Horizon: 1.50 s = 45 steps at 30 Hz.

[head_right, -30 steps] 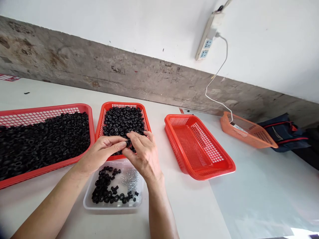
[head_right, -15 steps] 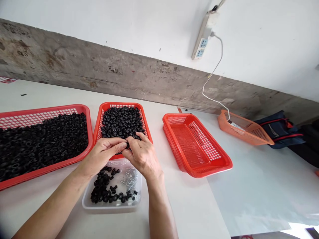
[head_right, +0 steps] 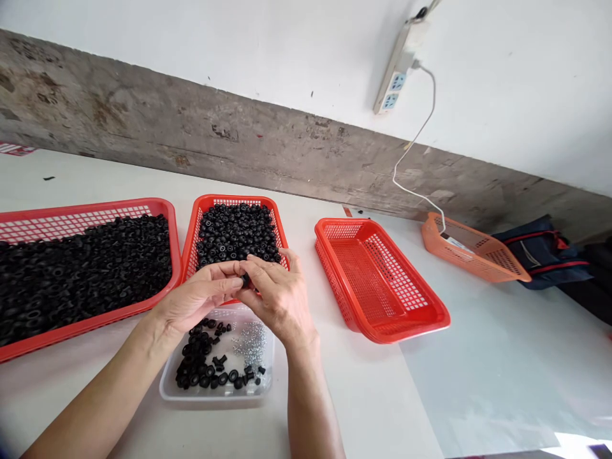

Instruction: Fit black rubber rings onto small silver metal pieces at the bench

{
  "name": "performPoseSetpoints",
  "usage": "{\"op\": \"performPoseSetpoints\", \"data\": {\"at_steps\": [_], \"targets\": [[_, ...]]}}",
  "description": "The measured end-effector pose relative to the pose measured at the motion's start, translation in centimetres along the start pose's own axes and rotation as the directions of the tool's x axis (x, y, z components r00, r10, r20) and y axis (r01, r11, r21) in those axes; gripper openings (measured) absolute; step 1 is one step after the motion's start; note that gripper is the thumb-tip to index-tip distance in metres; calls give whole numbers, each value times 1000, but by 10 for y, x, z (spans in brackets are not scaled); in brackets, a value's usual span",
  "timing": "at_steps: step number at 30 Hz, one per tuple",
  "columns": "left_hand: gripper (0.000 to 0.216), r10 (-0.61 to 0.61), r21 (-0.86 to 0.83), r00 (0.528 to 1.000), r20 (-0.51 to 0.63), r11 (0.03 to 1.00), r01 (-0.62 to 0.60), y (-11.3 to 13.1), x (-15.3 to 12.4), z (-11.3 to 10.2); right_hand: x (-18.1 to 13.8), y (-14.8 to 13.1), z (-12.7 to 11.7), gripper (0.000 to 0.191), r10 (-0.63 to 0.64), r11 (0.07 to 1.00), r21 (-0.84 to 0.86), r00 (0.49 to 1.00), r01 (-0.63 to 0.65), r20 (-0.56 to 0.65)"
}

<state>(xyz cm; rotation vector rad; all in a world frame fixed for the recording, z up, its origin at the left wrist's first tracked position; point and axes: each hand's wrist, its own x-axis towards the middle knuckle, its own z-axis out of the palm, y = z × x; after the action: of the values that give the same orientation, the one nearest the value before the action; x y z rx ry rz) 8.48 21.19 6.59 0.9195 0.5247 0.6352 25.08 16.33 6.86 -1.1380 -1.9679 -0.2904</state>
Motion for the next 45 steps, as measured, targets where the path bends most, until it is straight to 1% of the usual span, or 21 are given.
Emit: {"op": "performPoseSetpoints", "data": {"at_steps": [4,7,11,15,18,21,24,27,30,34,39,42,45], "targets": [[26,56,46,998,-3,997,-56,0,-1,5,-1,2,1,19,21,999,-43,1000,-21,-11],[21,70,53,998,-9,996,-69,-2,0,8,0,1,1,19,41,998,-57,999,-42,-26],[18,69,6,995,-72,998,-68,-4,1,9,2,-3,1,20,15,998,-62,1000,-15,0],[16,99,33,989,-107,995,-96,-3,0,10,4,-6,-1,21,-3,997,-74,1000,5,27],[15,126,79,988,-85,990,-119,-1,-1,10,3,-7,-2,22,-18,994,-105,1000,21,24],[17,146,149,989,-33,979,-140,1,-2,9,3,-6,-2,23,-17,992,-121,1000,19,15],[20,169,197,986,-9,967,-164,2,-4,8,2,-5,-1,23,-23,993,-111,1000,25,21],[21,185,209,983,-2,961,-180,2,-4,7,3,-6,-1,21,-30,996,-79,999,33,36],[22,182,222,983,4,959,-178,1,-4,5,3,-8,-1,18,-47,997,-54,998,50,51],[23,170,232,985,11,958,-168,-1,-4,4,3,-10,-3,14,-73,994,-71,995,78,70],[23,182,251,983,0,952,-176,-2,-4,6,1,-7,-4,17,-31,998,-52,994,37,105],[25,183,237,983,-27,956,-172,-3,-3,7,-1,-2,-2,19,5,999,-38,998,-2,70],[30,104,130,994,-31,987,-99,-3,-1,4,-2,2,-1,23,53,999,7,998,-53,17]]}}
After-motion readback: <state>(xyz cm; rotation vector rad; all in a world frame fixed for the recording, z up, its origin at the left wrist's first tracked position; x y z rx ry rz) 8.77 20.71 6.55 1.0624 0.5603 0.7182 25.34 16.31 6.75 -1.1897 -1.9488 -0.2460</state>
